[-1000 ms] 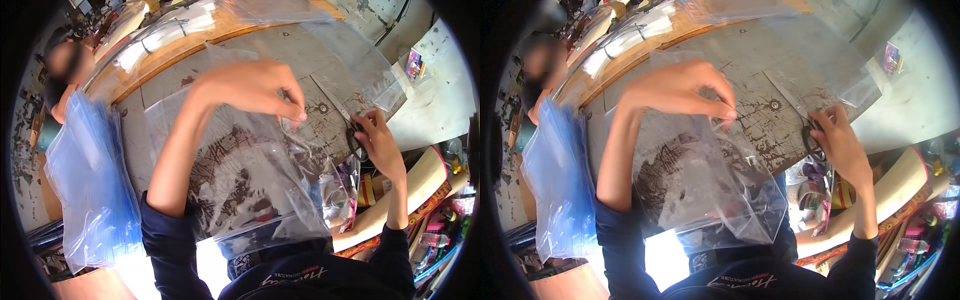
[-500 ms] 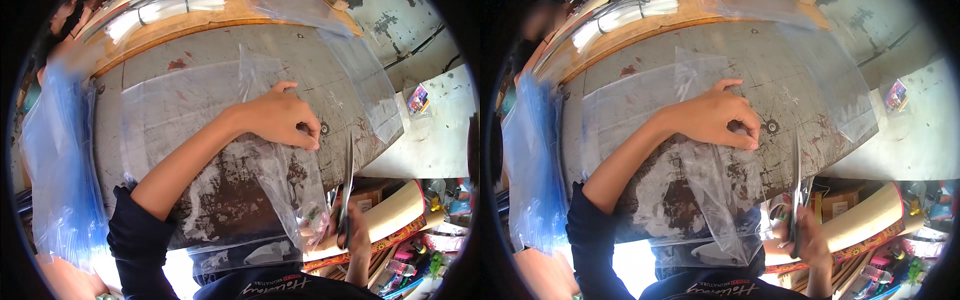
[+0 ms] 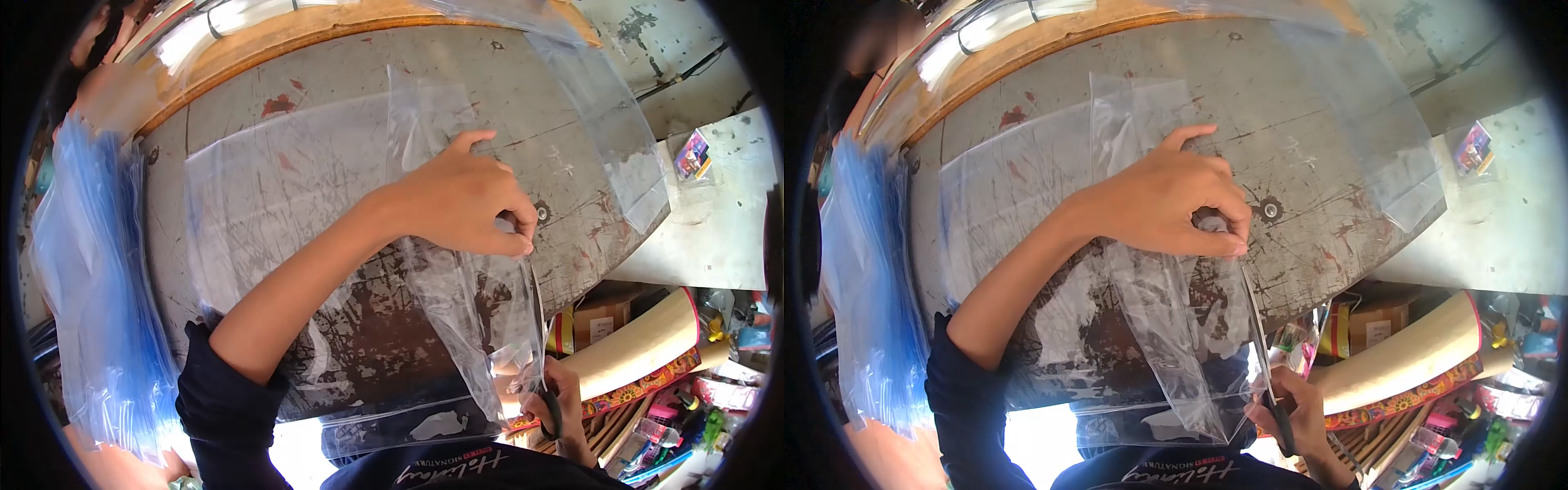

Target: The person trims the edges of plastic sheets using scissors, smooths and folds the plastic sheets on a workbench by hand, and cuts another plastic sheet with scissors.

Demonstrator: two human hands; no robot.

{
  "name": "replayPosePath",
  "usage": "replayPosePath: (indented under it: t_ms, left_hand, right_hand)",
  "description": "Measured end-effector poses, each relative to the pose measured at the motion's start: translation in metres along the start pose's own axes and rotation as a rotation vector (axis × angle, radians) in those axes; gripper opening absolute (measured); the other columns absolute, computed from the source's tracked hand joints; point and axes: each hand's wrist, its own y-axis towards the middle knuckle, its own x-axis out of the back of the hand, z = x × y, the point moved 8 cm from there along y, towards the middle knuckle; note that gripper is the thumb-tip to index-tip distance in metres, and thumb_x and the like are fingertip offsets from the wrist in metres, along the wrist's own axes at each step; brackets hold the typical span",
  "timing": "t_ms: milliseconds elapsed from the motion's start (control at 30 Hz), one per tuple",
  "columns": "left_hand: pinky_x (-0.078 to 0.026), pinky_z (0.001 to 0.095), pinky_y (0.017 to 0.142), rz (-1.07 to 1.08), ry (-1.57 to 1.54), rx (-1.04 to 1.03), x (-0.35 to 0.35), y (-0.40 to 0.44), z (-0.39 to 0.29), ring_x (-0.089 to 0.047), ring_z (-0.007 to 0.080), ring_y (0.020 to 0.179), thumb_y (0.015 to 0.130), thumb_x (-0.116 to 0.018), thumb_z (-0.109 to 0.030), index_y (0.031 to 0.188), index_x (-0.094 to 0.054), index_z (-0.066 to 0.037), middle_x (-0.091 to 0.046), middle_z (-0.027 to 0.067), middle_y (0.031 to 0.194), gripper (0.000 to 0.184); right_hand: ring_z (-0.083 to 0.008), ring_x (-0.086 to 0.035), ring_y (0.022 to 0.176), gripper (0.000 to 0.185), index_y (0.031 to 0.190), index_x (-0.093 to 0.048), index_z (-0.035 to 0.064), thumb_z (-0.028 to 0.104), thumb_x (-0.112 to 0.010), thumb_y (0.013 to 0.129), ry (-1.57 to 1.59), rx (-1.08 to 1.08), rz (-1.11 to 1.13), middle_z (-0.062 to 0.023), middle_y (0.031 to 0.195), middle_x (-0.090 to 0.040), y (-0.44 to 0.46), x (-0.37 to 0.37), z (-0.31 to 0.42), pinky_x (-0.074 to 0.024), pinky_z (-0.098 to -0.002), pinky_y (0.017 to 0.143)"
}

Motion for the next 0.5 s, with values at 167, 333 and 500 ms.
replayPosePath:
  t_ms: [167, 333, 500]
  left_hand:
    - [-0.012, 0.0517, 0.105, 0.000, -0.004, 0.004, 0.0000, 0.0007, -0.0001, -0.053, 0.0123, 0.082, 0.081, -0.061, -0.033, 0.072, -0.064, -0.018, -0.057, -0.0065, 0.067, 0.018]
    - [-0.009, 0.0515, 0.106, 0.030, -0.021, 0.032, -0.0001, 0.0011, 0.0010, -0.054, 0.0115, 0.085, 0.081, -0.060, -0.030, 0.072, -0.066, -0.018, -0.060, -0.0078, 0.069, 0.016]
    - [-0.008, 0.0510, 0.106, 0.057, -0.053, 0.053, -0.0007, 0.0019, 0.0019, -0.054, 0.0104, 0.087, 0.081, -0.058, -0.027, 0.072, -0.067, -0.020, -0.062, -0.0094, 0.070, 0.015]
  right_hand:
    - [-0.0018, -0.047, 0.055, 0.023, 0.089, -0.053, 0.0013, 0.009, -0.069, 0.075, -0.091, 0.017, -0.036, 0.0018, 0.063, -0.053, 0.0025, -0.0015, 0.0034, -0.0336, -0.0179, 0.050]
    - [-0.0012, -0.046, 0.049, 0.022, 0.089, -0.053, 0.0015, 0.009, -0.069, 0.076, -0.115, 0.067, -0.073, 0.0017, 0.061, -0.053, 0.0030, -0.0051, 0.0086, -0.0307, -0.0178, 0.044]
    - [-0.0013, -0.045, 0.049, 0.023, 0.089, -0.052, 0.0009, 0.009, -0.069, 0.076, -0.109, 0.028, -0.043, 0.0019, 0.059, -0.052, 0.0036, -0.0054, 0.0059, -0.0305, -0.0174, 0.044]
